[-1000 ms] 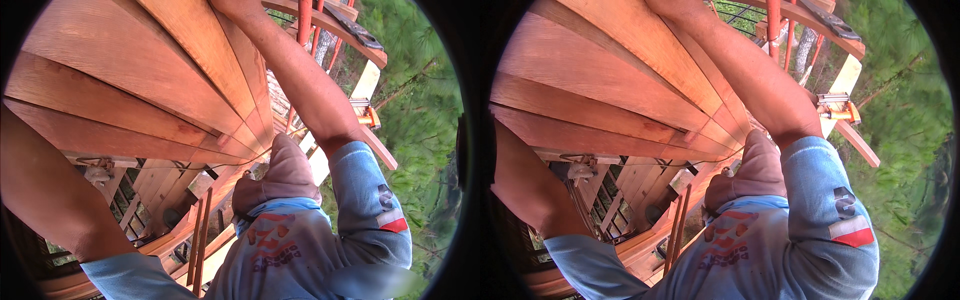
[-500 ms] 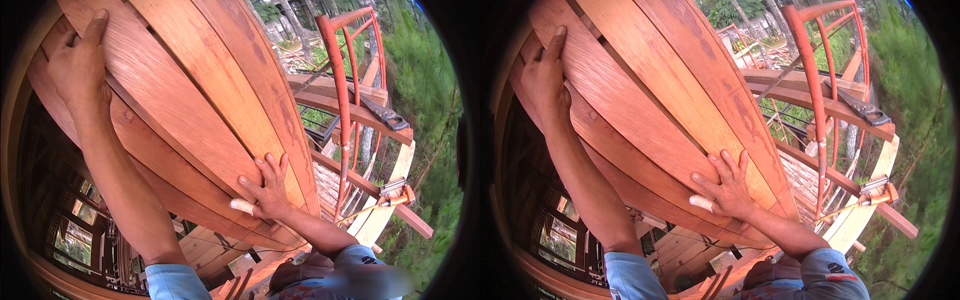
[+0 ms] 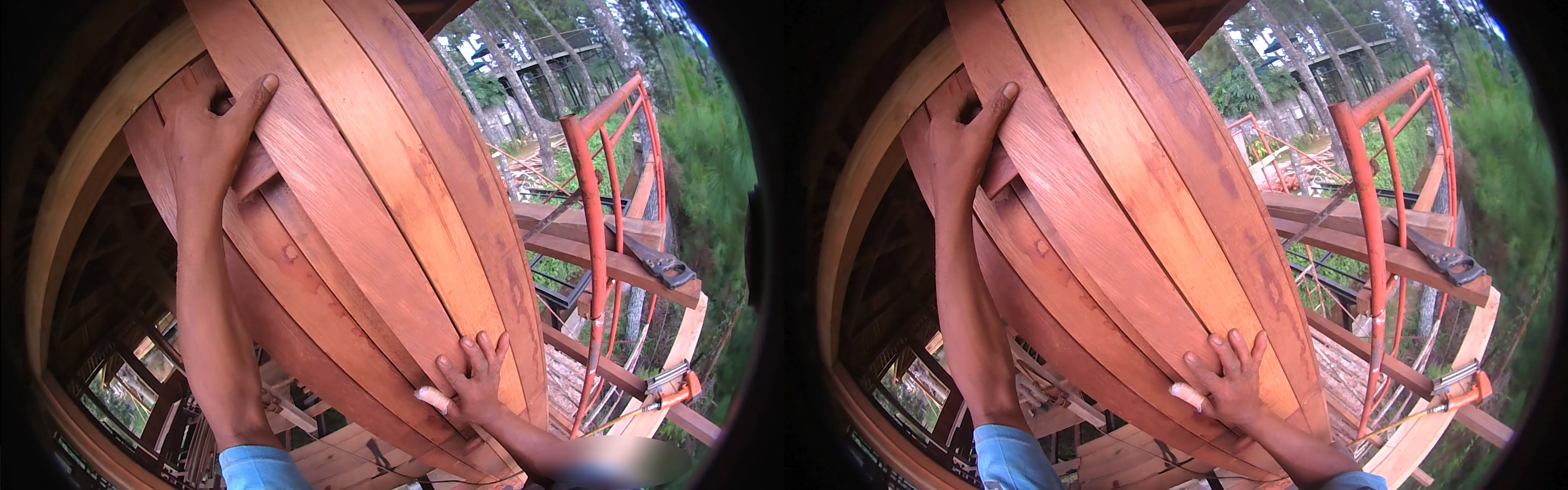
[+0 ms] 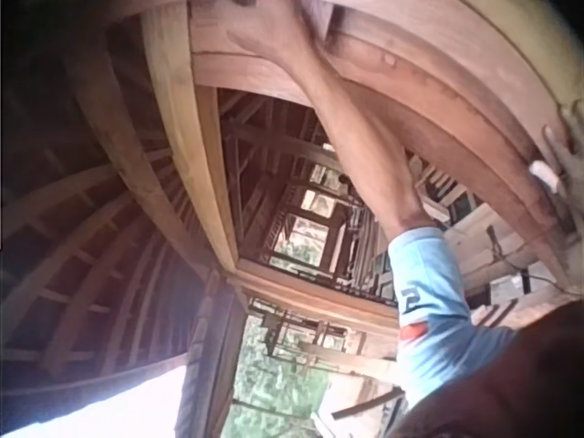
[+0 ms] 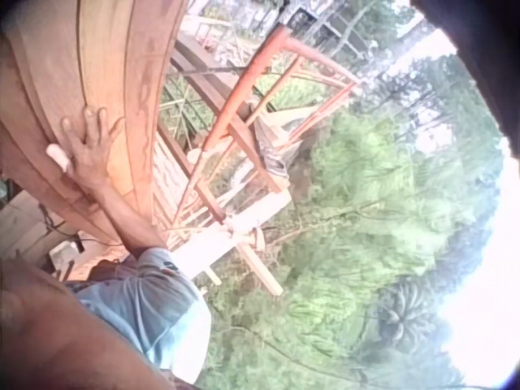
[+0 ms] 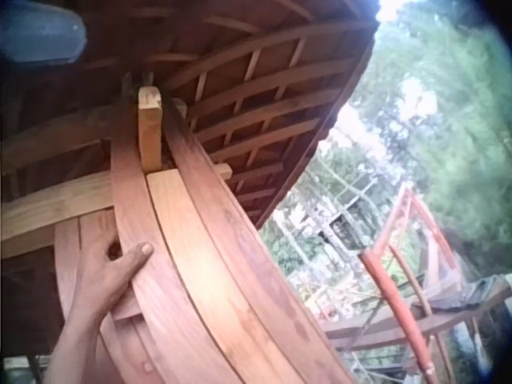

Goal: The person is installing wooden planks onto a curved wooden structure, likely a roof or wall. They position the planks, use a hammer to tap them into place, and secure them with a nail gun.

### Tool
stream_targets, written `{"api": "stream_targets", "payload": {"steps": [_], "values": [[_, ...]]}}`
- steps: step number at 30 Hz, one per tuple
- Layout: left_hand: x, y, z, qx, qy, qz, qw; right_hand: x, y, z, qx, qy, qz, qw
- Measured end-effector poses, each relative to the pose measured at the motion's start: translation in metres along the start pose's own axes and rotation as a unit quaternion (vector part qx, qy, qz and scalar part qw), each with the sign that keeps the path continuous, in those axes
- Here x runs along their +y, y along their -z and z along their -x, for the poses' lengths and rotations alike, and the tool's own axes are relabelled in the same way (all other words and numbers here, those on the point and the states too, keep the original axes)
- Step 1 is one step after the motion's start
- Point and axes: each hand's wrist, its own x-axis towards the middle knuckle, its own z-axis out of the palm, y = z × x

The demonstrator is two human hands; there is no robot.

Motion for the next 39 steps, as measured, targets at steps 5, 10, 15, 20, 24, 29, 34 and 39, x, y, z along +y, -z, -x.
{"api": "stream_targets", "payload": {"steps": [5,10,15,20,24,29,34,39], "values": [[-0.013,-0.02,-0.002,-0.054,0.054,0.083,0.994,0.001,-0.001,-0.001,0.005,0.004,0.0,1.0],[-0.02,-0.015,-0.002,-0.098,-0.006,0.12,0.988,-0.002,0.002,-0.001,-0.004,-0.011,0.004,1.0],[-0.021,-0.013,-0.006,-0.159,0.035,0.13,0.978,-0.011,0.009,-0.002,-0.041,-0.04,0.017,0.998],[-0.015,-0.005,-0.007,-0.182,0.048,0.103,0.977,-0.019,0.018,0.004,-0.101,-0.07,0.004,0.992],[-0.005,0.0,-0.012,-0.233,0.086,0.075,0.966,-0.013,0.003,0.011,-0.098,-0.062,0.031,0.993],[-0.004,-0.005,-0.003,-0.163,0.049,0.07,0.983,-0.01,0.004,0.014,-0.104,-0.066,-0.003,0.992],[-0.011,-0.009,-0.004,-0.135,0.054,0.016,0.989,-0.01,0.007,0.014,-0.113,-0.075,-0.022,0.99],[-0.005,-0.007,0.0,-0.137,0.056,0.031,0.988,-0.007,0.01,0.015,-0.118,-0.035,0.004,0.992]]}}
